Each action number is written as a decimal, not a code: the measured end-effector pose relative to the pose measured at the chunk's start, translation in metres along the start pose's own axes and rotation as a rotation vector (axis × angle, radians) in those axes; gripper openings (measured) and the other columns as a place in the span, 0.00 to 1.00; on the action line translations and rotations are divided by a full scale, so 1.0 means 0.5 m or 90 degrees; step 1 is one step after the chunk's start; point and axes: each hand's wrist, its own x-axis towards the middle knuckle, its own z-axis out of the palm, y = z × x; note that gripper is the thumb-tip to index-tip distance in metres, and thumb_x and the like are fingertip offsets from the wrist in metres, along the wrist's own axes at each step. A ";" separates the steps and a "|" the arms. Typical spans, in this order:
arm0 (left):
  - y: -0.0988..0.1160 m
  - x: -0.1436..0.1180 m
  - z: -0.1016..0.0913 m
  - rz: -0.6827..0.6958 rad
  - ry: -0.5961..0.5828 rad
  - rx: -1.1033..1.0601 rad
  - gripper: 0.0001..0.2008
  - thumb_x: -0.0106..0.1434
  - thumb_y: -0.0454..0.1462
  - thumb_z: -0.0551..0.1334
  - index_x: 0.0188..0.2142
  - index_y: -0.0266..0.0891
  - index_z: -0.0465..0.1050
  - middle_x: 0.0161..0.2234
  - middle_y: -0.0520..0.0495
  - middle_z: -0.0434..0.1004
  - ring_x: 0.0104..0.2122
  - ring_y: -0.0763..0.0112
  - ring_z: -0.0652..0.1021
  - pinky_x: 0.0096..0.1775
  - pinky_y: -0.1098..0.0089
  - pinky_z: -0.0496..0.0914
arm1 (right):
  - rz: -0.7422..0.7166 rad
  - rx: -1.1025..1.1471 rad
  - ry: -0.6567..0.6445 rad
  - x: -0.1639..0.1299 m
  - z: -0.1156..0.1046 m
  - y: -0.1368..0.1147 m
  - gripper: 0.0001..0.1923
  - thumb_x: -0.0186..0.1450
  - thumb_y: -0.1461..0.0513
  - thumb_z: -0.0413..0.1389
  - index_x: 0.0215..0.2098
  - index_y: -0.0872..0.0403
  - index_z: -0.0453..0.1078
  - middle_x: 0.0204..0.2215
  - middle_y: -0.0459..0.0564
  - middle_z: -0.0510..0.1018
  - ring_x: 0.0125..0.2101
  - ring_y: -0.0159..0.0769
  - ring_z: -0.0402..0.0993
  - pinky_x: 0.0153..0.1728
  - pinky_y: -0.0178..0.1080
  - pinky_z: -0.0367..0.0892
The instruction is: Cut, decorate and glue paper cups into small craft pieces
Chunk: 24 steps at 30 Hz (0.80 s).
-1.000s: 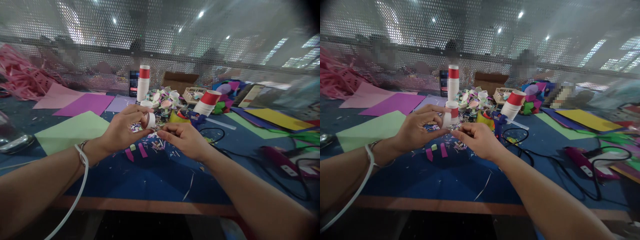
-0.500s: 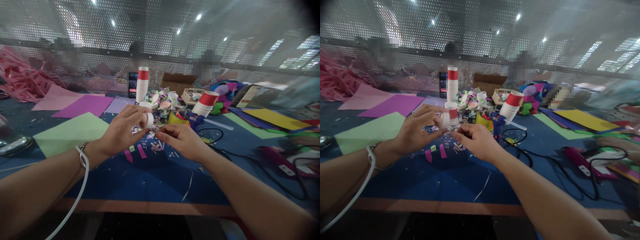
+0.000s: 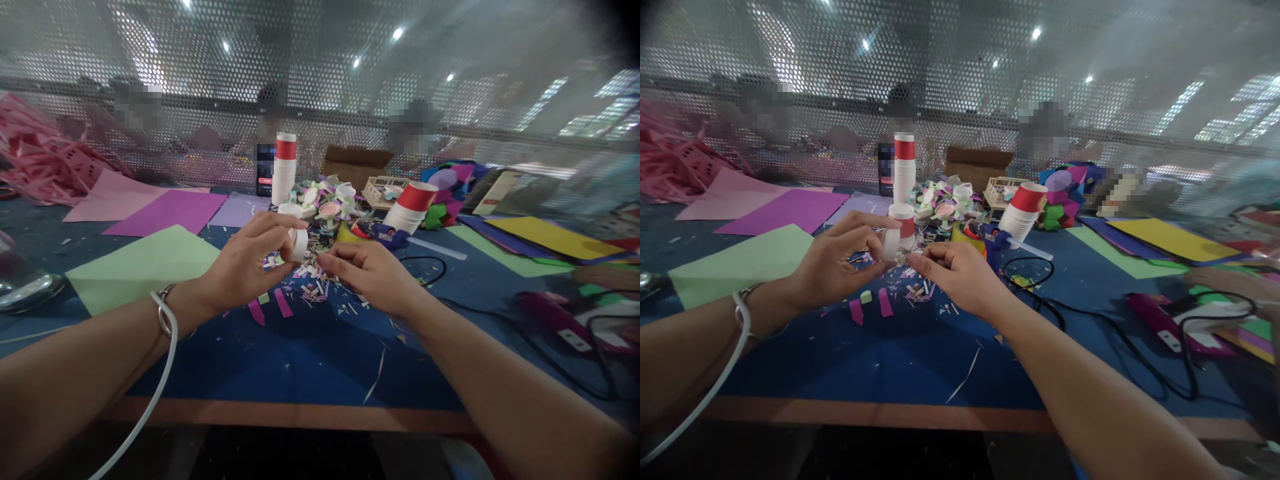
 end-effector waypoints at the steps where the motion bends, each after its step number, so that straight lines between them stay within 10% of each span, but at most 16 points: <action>1: 0.000 0.000 0.000 0.003 -0.001 -0.001 0.10 0.64 0.32 0.65 0.31 0.41 0.64 0.53 0.42 0.77 0.52 0.59 0.77 0.52 0.57 0.72 | -0.001 0.001 0.000 0.000 0.000 0.000 0.28 0.67 0.41 0.55 0.24 0.54 0.66 0.18 0.40 0.58 0.20 0.27 0.52 0.22 0.37 0.47; 24: -0.001 0.001 0.001 0.018 -0.017 -0.030 0.09 0.63 0.30 0.64 0.31 0.41 0.65 0.53 0.42 0.78 0.55 0.60 0.75 0.54 0.58 0.71 | -0.027 0.021 -0.008 -0.001 0.003 0.003 0.28 0.67 0.41 0.55 0.23 0.54 0.66 0.18 0.40 0.57 0.21 0.28 0.52 0.22 0.37 0.47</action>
